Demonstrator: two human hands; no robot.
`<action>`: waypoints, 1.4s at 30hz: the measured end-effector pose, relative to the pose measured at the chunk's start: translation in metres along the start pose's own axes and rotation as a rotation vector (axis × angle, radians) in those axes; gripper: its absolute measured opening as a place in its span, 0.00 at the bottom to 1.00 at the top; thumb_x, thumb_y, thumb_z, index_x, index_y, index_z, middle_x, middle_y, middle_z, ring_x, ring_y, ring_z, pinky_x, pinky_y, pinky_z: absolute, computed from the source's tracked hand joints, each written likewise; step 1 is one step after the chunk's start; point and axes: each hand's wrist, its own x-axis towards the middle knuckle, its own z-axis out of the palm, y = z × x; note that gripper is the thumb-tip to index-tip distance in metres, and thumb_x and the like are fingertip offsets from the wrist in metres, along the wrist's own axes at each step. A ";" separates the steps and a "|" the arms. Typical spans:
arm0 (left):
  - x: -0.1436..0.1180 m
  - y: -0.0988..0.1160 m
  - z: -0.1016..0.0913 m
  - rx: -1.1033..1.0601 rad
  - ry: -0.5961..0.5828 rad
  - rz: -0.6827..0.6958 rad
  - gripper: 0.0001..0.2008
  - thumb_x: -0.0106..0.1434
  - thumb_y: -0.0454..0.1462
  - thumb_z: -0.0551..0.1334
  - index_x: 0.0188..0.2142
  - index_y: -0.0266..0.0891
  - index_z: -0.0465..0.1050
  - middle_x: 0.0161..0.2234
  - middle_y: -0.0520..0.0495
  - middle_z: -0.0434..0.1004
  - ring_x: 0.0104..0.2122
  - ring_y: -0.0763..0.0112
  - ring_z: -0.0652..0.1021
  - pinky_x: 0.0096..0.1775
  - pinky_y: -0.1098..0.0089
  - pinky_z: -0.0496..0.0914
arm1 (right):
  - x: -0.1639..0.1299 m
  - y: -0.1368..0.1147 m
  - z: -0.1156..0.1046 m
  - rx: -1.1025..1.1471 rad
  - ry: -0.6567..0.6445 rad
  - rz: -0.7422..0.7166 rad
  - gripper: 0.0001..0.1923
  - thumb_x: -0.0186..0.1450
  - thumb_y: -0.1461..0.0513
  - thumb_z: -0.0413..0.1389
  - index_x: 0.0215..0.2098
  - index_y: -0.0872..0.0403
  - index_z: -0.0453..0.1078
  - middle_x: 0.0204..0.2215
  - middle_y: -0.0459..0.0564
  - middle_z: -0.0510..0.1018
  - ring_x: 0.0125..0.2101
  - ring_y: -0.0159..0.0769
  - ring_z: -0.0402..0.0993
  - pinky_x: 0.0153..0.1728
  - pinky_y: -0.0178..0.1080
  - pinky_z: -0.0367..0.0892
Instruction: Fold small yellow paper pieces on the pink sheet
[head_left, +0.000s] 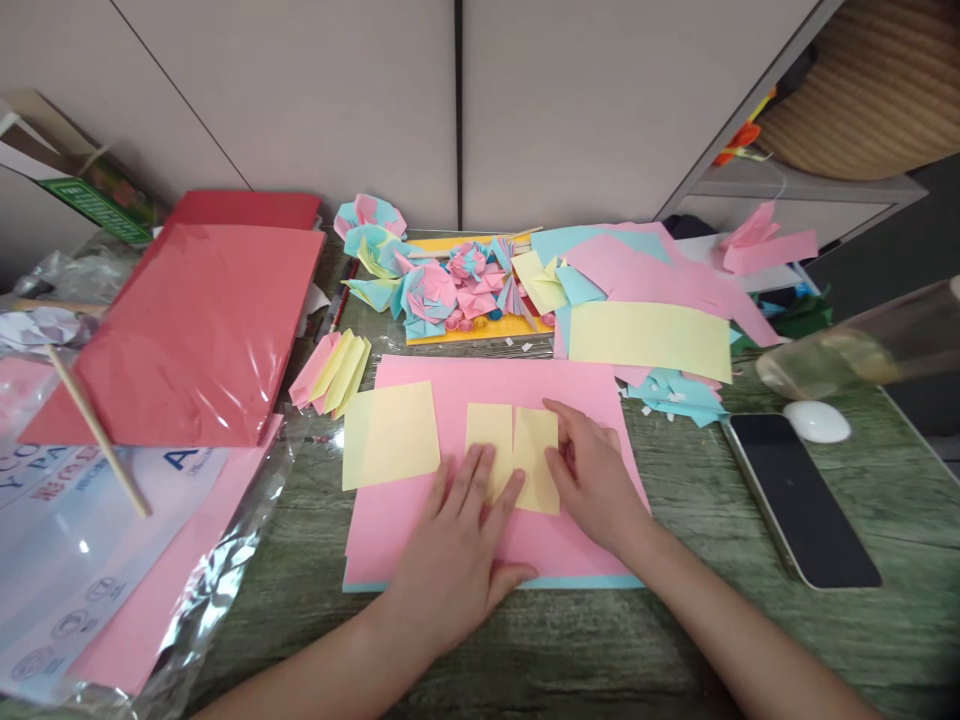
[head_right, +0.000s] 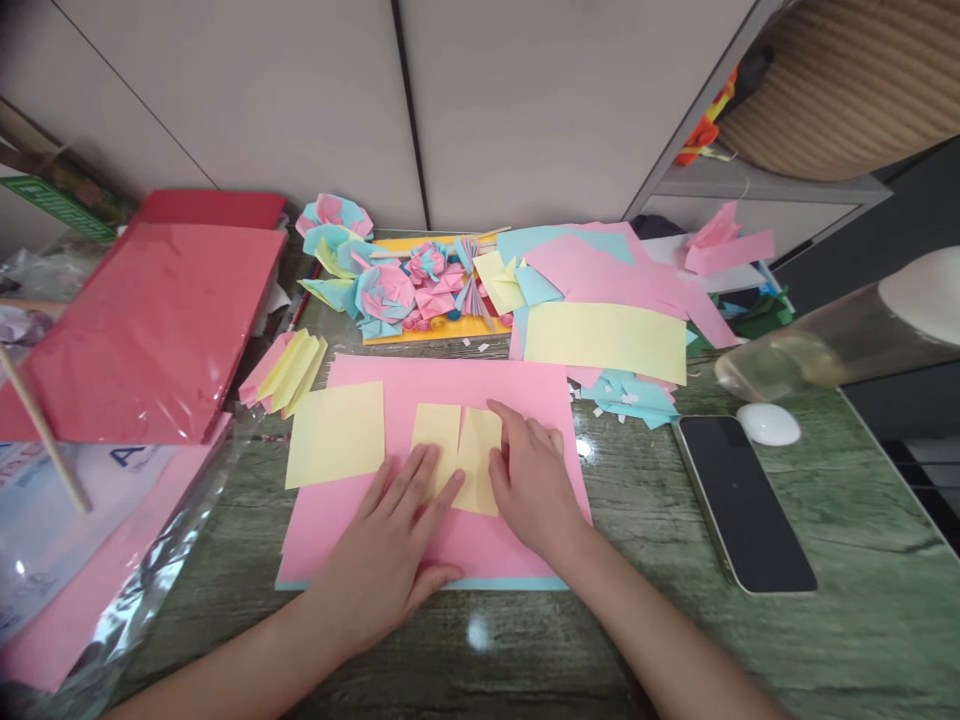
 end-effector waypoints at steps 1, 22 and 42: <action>0.000 0.000 0.000 0.000 0.001 -0.002 0.37 0.61 0.57 0.45 0.62 0.37 0.43 0.62 0.32 0.44 0.62 0.48 0.47 0.56 0.46 0.51 | 0.000 0.000 0.000 -0.003 -0.003 0.002 0.24 0.61 0.66 0.45 0.56 0.53 0.53 0.28 0.46 0.68 0.32 0.38 0.64 0.41 0.46 0.56; -0.001 0.004 0.006 0.020 0.035 -0.067 0.36 0.62 0.56 0.44 0.62 0.39 0.45 0.63 0.35 0.44 0.62 0.52 0.46 0.58 0.48 0.49 | 0.000 0.000 0.001 -0.028 -0.014 0.003 0.25 0.60 0.68 0.46 0.55 0.54 0.54 0.26 0.45 0.67 0.31 0.37 0.63 0.41 0.45 0.56; 0.000 0.005 0.006 0.010 0.031 -0.088 0.35 0.62 0.56 0.43 0.62 0.41 0.44 0.63 0.35 0.44 0.62 0.53 0.45 0.58 0.47 0.47 | -0.001 0.000 0.001 0.009 -0.015 0.015 0.25 0.60 0.68 0.46 0.56 0.53 0.52 0.26 0.43 0.65 0.30 0.35 0.62 0.42 0.44 0.55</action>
